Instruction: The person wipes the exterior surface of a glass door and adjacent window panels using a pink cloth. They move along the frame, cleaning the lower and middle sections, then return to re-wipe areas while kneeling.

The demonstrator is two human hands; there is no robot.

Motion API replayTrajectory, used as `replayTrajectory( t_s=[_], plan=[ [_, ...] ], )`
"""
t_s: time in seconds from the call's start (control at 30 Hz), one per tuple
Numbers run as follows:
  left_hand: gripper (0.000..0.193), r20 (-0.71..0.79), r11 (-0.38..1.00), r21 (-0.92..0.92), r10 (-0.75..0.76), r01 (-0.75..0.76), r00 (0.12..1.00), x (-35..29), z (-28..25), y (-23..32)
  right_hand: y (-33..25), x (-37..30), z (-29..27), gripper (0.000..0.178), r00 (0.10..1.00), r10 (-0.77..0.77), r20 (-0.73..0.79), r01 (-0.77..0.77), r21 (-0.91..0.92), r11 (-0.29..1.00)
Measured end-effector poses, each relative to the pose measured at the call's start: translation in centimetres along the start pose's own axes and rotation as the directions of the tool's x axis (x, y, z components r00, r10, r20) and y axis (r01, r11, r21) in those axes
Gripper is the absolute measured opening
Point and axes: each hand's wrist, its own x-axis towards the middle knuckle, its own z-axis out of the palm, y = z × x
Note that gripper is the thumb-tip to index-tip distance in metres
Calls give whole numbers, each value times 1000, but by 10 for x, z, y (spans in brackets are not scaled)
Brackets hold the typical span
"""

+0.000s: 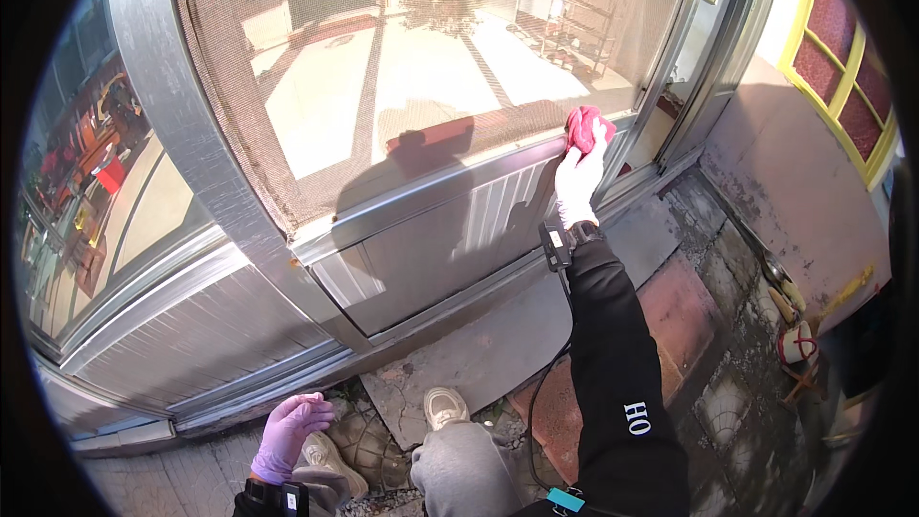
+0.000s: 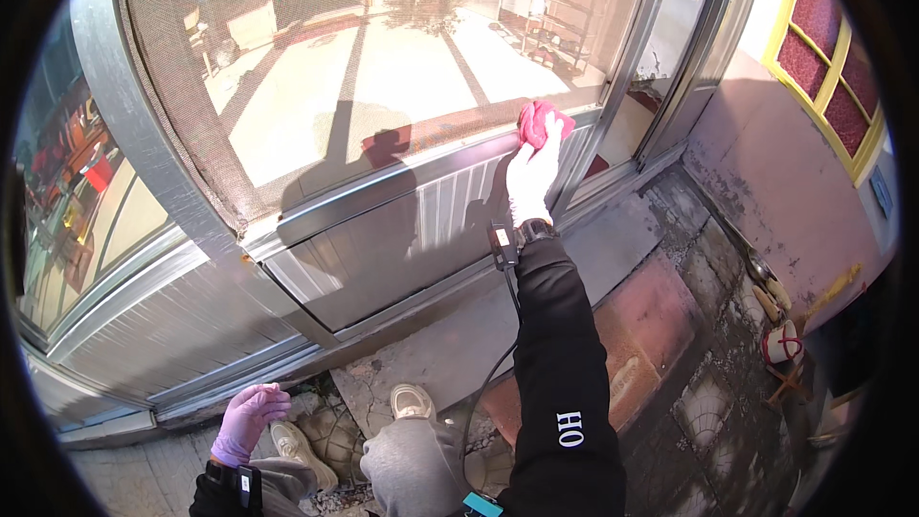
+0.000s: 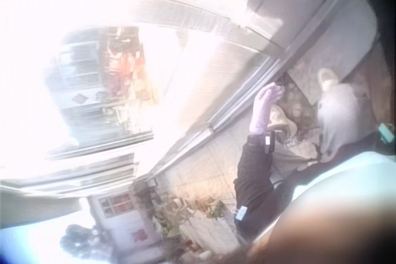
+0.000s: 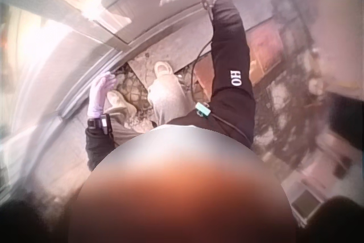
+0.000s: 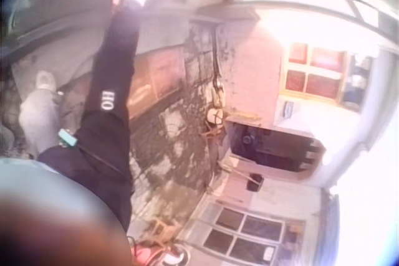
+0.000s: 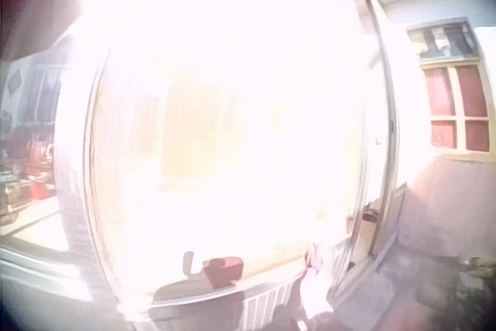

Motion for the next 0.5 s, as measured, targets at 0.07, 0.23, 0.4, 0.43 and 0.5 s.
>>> replayTrajectory(
  t_s=[0.07, 0.23, 0.4, 0.43, 0.5],
  plan=[
    [31, 6, 1000, 18, -11, 11, 1000, 1, -6, 0, 26, 25, 1, 49, 999, 39, -33, -38, 28, 999],
    [34, -147, 997, 50, -59, 67, 987, 8, -19, 4, 77, 95, -2, 53, 997, 78, -29, -76, 69, 995],
    [32, -85, 998, 53, -16, 21, 996, 3, -16, 10, 85, 100, -3, 52, 917, 398, 22, -362, 461, 810],
    [32, -72, 996, 93, -4, 10, 997, 0, -16, 11, 77, 84, 3, 50, 915, 404, 11, -332, 593, 734],
    [31, -23, 990, 134, 34, -30, 999, -5, -17, 9, 50, 43, 10, 52, 917, 396, -38, -305, 574, 760]
  ],
)
